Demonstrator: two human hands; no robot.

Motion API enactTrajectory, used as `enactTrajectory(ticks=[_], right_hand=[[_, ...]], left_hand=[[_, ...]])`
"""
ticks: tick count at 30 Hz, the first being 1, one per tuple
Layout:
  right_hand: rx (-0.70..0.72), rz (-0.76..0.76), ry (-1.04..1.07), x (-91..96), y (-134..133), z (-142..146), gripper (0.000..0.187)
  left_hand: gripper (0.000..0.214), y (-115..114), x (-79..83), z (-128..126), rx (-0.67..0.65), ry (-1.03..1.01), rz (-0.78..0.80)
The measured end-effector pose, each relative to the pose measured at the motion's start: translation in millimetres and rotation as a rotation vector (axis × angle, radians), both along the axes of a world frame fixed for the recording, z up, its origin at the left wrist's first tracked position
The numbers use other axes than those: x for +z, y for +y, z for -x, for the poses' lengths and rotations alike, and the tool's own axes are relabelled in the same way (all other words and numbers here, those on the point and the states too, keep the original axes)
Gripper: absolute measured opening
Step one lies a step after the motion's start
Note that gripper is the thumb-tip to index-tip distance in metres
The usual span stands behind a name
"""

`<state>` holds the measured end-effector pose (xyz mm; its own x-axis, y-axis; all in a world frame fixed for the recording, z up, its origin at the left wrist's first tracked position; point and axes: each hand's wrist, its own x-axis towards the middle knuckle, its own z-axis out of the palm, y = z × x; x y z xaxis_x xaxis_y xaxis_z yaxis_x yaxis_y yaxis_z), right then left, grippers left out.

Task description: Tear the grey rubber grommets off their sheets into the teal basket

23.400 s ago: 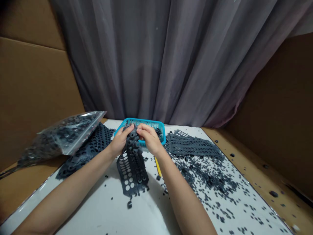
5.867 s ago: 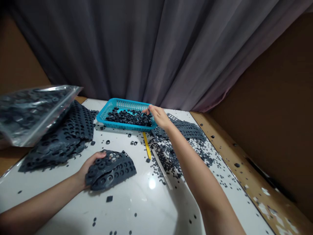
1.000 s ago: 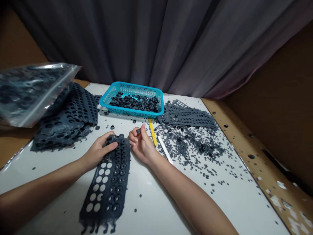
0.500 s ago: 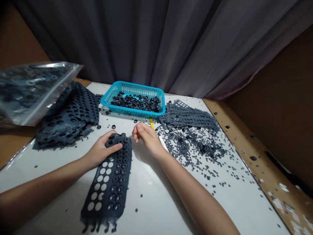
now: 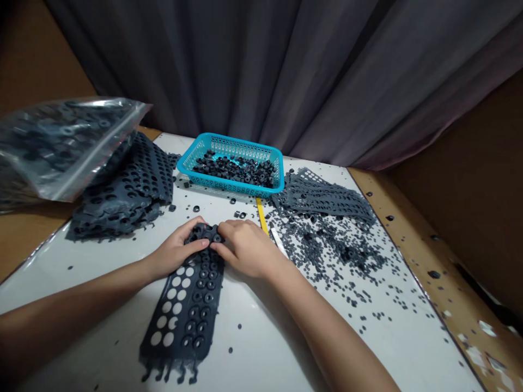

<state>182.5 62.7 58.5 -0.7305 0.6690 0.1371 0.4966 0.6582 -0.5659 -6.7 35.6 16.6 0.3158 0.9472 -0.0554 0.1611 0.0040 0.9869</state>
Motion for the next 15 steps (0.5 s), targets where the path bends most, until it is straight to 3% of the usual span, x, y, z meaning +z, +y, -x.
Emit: enactTrajectory(ticks=[9,12,15], right_hand=[[0.071,0.024,0.002,-2.8,2.9,4.6,0.025],[0.118,0.064,0.094,-10.8,5.0,7.0,0.026],[0.056,0.16,0.288,-23.6,2.4,11.7,0.03]], left_hand=[[0.023,-0.6,-0.2,-5.0,-0.093,0.022,-0.007],[0.024,0.8,-0.4,-6.6,-0.082,-0.103,0.069],[0.024,1.6,-2.9,-7.7,-0.033,-0.296,0.22]])
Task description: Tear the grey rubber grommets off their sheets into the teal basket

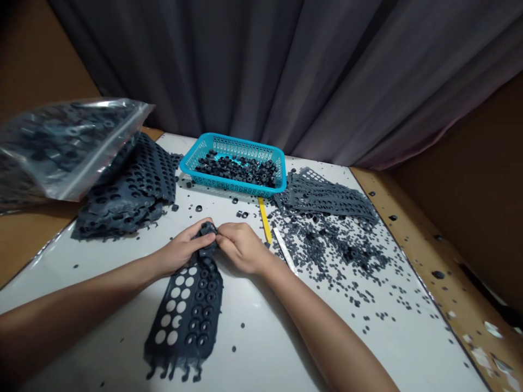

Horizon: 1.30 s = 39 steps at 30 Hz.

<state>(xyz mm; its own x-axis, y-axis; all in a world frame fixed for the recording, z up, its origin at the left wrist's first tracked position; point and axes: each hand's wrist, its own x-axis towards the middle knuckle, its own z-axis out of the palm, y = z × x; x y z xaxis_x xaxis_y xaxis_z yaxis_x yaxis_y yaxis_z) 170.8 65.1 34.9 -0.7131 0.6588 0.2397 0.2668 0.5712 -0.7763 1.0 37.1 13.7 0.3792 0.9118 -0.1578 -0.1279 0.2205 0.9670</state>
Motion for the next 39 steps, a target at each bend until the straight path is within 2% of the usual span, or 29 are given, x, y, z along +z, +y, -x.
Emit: enactTrajectory(ticks=[2,5,7,9,13,17,21,24,27,39], right_hand=[[-0.105,0.176,0.16,-9.7,-4.5,5.2,0.032],[-0.247,0.536,0.446,-22.4,-10.9,14.3,0.031],[-0.274,0.707,0.594,-27.8,-12.7,19.1,0.029],[-0.257,0.792,0.668,-30.1,-12.9,22.5,0.029],[-0.281,0.885,0.782,-29.1,-12.5,27.6,0.029],[-0.308,0.965,0.931,-27.8,-10.2,28.0,0.027],[-0.275,0.963,1.0,-26.5,-4.0,18.6,0.026],[-0.213,1.015,0.97,-24.6,0.1,11.1,0.022],[-0.216,1.126,0.978,-23.8,2.3,7.6,0.021],[-0.15,1.361,1.018,-18.4,1.1,6.0,0.032]], left_hand=[[0.025,-0.4,-1.7,-0.2,0.027,-0.087,0.152],[0.034,-1.9,-2.6,0.5,0.056,-0.145,0.327],[0.041,-2.7,-2.6,1.0,0.081,-0.138,0.375],[0.045,-2.8,-2.5,0.9,0.103,-0.11,0.393],[0.044,-1.7,-1.9,-1.1,0.129,-0.111,0.4],[0.036,-0.7,0.0,-2.3,0.181,-0.205,0.393],[0.037,-0.9,1.3,-0.8,0.279,-0.2,0.394],[0.033,-2.0,1.2,-0.1,0.218,-0.165,0.342],[0.033,-3.2,0.5,0.2,0.169,-0.147,0.301],[0.04,-4.0,-2.6,2.6,0.2,-0.12,0.323]])
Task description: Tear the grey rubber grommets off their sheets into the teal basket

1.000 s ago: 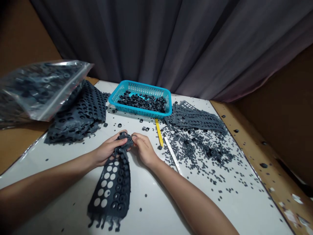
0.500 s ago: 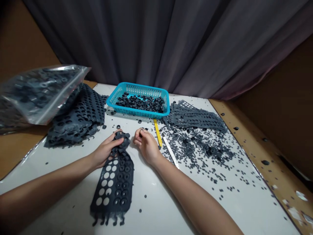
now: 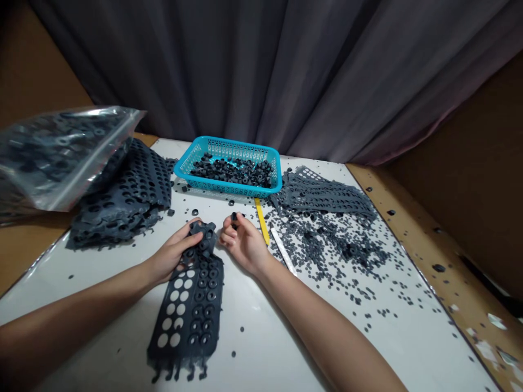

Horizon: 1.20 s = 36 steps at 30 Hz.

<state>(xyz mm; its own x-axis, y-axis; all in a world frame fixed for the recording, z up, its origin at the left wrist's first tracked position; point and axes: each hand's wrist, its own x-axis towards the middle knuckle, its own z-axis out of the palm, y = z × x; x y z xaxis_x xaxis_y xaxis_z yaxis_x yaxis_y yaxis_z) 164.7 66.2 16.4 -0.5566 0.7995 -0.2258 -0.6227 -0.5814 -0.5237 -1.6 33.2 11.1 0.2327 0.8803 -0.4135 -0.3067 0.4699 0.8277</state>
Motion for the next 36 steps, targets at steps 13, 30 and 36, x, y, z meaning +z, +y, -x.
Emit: enactTrajectory(ticks=[13,30,36], right_hand=[[-0.018,0.025,0.013,-7.0,1.9,1.4,0.04],[-0.437,-0.577,-0.586,45.4,77.8,-27.9,0.028],[-0.076,-1.227,-1.667,46.2,112.9,-32.2,0.055]], left_hand=[[0.04,2.2,-2.6,0.9,0.002,0.029,0.019],[0.033,1.8,3.6,-0.3,-0.066,0.035,-0.026],[0.023,-0.5,0.1,-2.6,-0.045,0.097,-0.248]])
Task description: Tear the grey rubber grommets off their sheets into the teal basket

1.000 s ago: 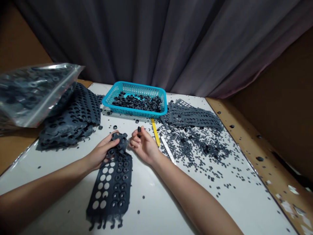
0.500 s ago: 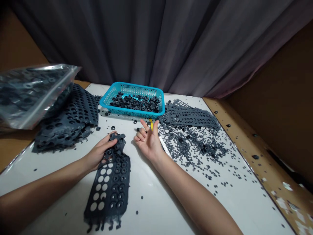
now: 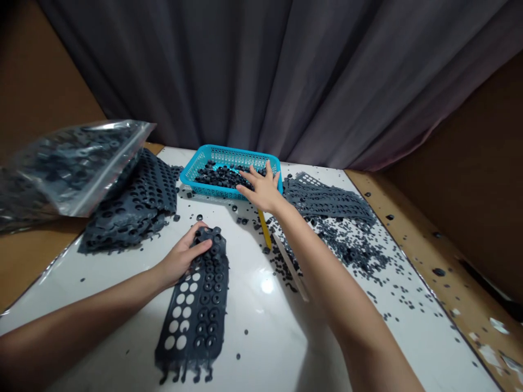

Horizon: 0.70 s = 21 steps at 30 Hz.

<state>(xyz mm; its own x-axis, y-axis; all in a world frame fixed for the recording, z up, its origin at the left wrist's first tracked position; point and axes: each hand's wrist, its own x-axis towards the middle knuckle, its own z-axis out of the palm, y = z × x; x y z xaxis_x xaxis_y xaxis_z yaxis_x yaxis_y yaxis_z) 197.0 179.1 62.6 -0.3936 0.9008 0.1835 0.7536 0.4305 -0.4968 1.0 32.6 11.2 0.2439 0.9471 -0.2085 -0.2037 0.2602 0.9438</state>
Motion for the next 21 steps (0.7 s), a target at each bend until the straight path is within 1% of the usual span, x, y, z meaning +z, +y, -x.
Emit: enactTrajectory(ticks=[2,4,6,7,8,10,14,17,19,21], right_hand=[[0.065,-0.081,-0.025,1.7,-19.1,3.5,0.053],[0.244,-0.121,0.05,7.6,-45.0,7.2,0.041],[0.489,-0.036,0.083,15.1,-69.4,10.3,0.029],[0.588,0.02,0.071,18.2,-79.0,11.4,0.026],[0.65,0.065,0.047,20.3,-86.5,12.1,0.025],[0.684,0.108,0.019,21.5,-95.1,12.7,0.025],[0.696,0.216,0.05,16.4,-96.2,11.8,0.026],[0.69,0.219,0.056,12.8,-95.6,11.9,0.025],[0.712,0.213,0.093,11.0,-97.3,12.5,0.026],[0.728,0.266,0.165,7.9,-100.3,13.2,0.032]], left_hand=[[0.024,-0.7,-1.6,0.4,0.024,0.09,-0.08],[0.023,-1.8,-1.7,1.6,0.016,0.185,-0.154],[0.019,-3.1,-0.6,2.9,-0.011,0.261,-0.256],[0.017,-3.8,0.1,3.5,-0.025,0.29,-0.31],[0.015,-4.4,0.8,3.9,-0.043,0.311,-0.357],[0.012,-5.4,1.7,4.4,-0.091,0.324,-0.418],[0.01,-6.4,2.2,4.8,-0.192,0.297,-0.452],[0.01,-6.3,2.3,5.3,-0.21,0.3,-0.447],[0.01,-6.0,3.2,5.3,-0.209,0.307,-0.431],[0.011,-6.0,5.5,4.7,-0.203,0.309,-0.417]])
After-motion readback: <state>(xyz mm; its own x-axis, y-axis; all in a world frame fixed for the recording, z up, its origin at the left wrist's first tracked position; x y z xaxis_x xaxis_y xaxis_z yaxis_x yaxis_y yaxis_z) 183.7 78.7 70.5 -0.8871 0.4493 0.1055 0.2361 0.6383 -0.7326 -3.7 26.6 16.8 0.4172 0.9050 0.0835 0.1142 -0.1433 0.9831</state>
